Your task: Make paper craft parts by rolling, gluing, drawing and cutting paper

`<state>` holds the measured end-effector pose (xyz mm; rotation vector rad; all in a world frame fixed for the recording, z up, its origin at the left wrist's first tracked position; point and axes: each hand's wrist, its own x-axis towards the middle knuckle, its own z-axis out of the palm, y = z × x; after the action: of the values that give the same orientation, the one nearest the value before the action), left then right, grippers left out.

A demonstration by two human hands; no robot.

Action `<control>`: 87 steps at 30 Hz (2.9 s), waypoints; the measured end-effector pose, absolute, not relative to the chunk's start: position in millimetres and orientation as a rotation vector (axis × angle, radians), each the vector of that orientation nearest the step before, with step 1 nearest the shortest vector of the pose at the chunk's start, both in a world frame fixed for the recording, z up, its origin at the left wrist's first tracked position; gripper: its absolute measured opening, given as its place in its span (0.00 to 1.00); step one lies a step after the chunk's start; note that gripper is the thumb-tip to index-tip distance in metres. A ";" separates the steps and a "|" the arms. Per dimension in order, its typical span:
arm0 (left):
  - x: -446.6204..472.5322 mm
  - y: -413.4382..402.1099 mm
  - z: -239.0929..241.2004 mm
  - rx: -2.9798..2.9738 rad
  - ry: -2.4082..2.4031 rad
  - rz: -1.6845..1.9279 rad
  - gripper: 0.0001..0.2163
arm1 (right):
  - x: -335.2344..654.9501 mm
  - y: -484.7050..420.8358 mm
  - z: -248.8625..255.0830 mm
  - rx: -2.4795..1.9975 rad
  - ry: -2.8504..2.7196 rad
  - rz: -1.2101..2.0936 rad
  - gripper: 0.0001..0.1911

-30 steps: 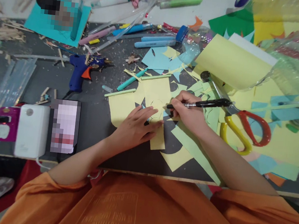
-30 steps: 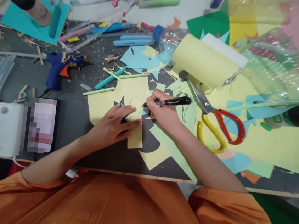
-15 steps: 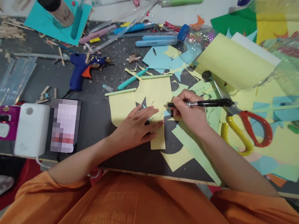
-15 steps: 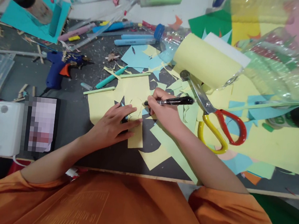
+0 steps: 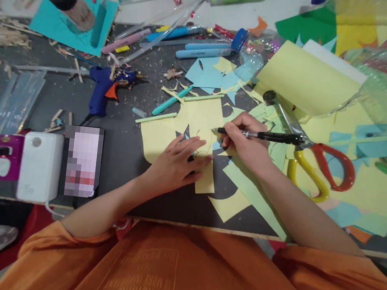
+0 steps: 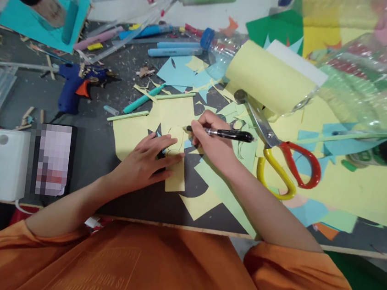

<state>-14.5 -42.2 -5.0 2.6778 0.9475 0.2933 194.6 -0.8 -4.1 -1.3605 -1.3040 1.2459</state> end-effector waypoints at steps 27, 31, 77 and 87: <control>-26.7 -32.4 8.1 2.589 0.924 1.010 0.05 | 193.7 -3.0 -4.6 -1.252 -1.121 1.067 0.20; -31.7 -26.6 7.7 1.962 1.288 1.215 0.10 | 195.7 -5.3 -6.0 -1.248 -1.244 0.990 0.16; -24.5 -28.2 -2.8 2.641 0.969 0.514 0.11 | 185.6 -20.7 -7.4 -1.330 -1.433 1.299 0.14; -20.9 -30.9 -1.1 2.700 0.955 0.365 0.13 | 202.1 -4.4 -2.8 -1.304 -1.421 1.070 0.18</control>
<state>-20.9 -30.9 -1.1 2.7001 0.9553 0.3654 202.1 -4.4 -2.8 -1.3041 -1.4205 1.0704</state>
